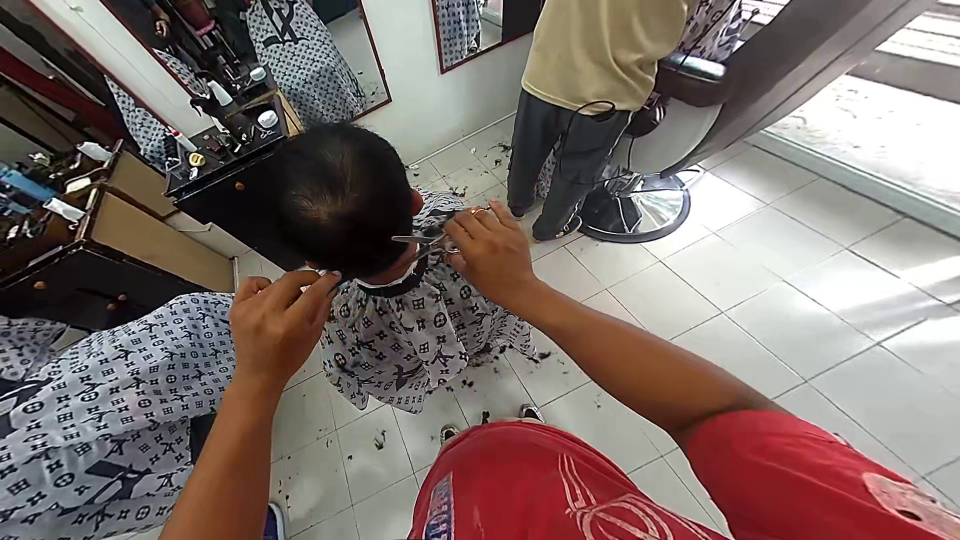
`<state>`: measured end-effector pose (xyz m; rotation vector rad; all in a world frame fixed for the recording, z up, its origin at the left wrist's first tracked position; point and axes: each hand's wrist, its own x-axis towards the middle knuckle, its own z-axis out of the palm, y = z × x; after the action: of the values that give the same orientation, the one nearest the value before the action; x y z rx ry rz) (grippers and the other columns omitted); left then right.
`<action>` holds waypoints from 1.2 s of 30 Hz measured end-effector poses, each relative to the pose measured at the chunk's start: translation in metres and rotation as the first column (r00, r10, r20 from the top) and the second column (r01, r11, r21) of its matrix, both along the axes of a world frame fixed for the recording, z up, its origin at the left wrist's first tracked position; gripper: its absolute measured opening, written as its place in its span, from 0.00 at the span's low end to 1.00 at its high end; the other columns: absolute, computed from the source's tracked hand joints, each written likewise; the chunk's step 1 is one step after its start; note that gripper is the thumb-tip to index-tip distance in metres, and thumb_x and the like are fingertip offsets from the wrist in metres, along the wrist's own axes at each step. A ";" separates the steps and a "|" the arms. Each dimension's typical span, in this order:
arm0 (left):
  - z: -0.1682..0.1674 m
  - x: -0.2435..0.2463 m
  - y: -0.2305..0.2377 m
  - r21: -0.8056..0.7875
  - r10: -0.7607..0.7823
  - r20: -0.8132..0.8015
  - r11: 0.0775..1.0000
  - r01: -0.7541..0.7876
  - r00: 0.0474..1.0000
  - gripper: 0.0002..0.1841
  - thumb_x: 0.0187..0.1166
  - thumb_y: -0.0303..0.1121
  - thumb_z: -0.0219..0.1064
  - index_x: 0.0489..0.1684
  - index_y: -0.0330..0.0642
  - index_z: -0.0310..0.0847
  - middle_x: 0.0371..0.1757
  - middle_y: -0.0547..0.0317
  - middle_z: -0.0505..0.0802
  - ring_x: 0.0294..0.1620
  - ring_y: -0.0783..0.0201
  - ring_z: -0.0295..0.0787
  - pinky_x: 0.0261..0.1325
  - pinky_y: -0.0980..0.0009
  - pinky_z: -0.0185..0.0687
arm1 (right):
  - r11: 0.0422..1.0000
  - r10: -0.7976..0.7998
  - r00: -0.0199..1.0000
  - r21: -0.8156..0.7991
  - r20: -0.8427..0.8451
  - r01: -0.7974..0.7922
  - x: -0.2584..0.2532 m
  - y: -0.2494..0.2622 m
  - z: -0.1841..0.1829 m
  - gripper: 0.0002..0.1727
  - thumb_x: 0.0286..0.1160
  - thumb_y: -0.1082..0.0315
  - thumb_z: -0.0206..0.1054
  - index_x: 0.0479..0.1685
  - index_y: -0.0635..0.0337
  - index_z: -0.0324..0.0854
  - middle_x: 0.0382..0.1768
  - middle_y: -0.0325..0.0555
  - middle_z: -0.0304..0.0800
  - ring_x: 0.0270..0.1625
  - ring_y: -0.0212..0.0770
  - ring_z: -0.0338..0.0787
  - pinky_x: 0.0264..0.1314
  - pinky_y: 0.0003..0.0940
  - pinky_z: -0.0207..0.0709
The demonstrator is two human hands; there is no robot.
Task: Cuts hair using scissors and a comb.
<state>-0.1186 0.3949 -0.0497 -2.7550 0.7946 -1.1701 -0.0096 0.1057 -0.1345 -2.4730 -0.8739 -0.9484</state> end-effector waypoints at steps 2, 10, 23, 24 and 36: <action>0.001 -0.001 -0.002 0.069 -0.015 0.059 0.998 0.010 0.998 0.10 0.83 0.33 0.67 0.51 0.45 0.94 0.41 0.47 0.95 0.30 0.52 0.86 0.43 0.53 0.70 | 1.000 0.012 0.998 0.019 0.055 -0.013 -0.002 0.013 0.007 0.13 0.73 0.68 0.72 0.55 0.59 0.88 0.55 0.53 0.93 0.62 0.57 0.91 0.78 0.64 0.71; -0.004 -0.004 -0.006 0.092 0.013 0.091 0.996 -0.021 0.996 0.10 0.83 0.32 0.67 0.52 0.45 0.94 0.41 0.48 0.95 0.32 0.53 0.87 0.44 0.54 0.70 | 0.998 0.051 0.998 0.027 0.023 -0.052 -0.004 0.011 0.007 0.11 0.75 0.73 0.68 0.54 0.60 0.88 0.54 0.54 0.94 0.60 0.57 0.93 0.73 0.60 0.78; 0.014 -0.024 -0.013 -0.398 0.013 0.074 0.917 0.018 0.997 0.20 0.93 0.41 0.56 0.52 0.29 0.84 0.36 0.43 0.91 0.27 0.65 0.84 0.31 0.72 0.81 | 0.443 0.890 -0.227 0.867 -0.395 0.228 -0.103 0.037 -0.063 0.19 0.69 0.76 0.72 0.58 0.69 0.76 0.47 0.48 0.91 0.50 0.41 0.93 0.57 0.39 0.89; 0.016 -0.020 -0.015 -0.402 0.042 0.021 0.915 -0.030 0.999 0.20 0.93 0.39 0.55 0.53 0.27 0.83 0.36 0.41 0.91 0.26 0.65 0.84 0.30 0.72 0.81 | 0.413 0.901 -0.231 0.889 -0.367 0.198 -0.105 0.047 -0.058 0.19 0.68 0.76 0.74 0.58 0.68 0.76 0.48 0.46 0.91 0.50 0.38 0.93 0.57 0.37 0.89; -0.021 0.000 -0.040 0.041 0.222 -0.201 0.975 -0.218 0.954 0.16 0.88 0.37 0.58 0.51 0.37 0.92 0.37 0.43 0.95 0.30 0.44 0.94 0.27 0.48 0.86 | 0.487 0.852 0.020 0.806 -0.524 0.337 -0.045 0.007 -0.071 0.22 0.72 0.75 0.73 0.64 0.71 0.75 0.49 0.52 0.90 0.48 0.41 0.94 0.51 0.37 0.90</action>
<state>-0.1184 0.3546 -0.0706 -2.8885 0.4895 -0.8455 -0.0549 0.1127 -0.2054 -1.2025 -0.2328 0.6342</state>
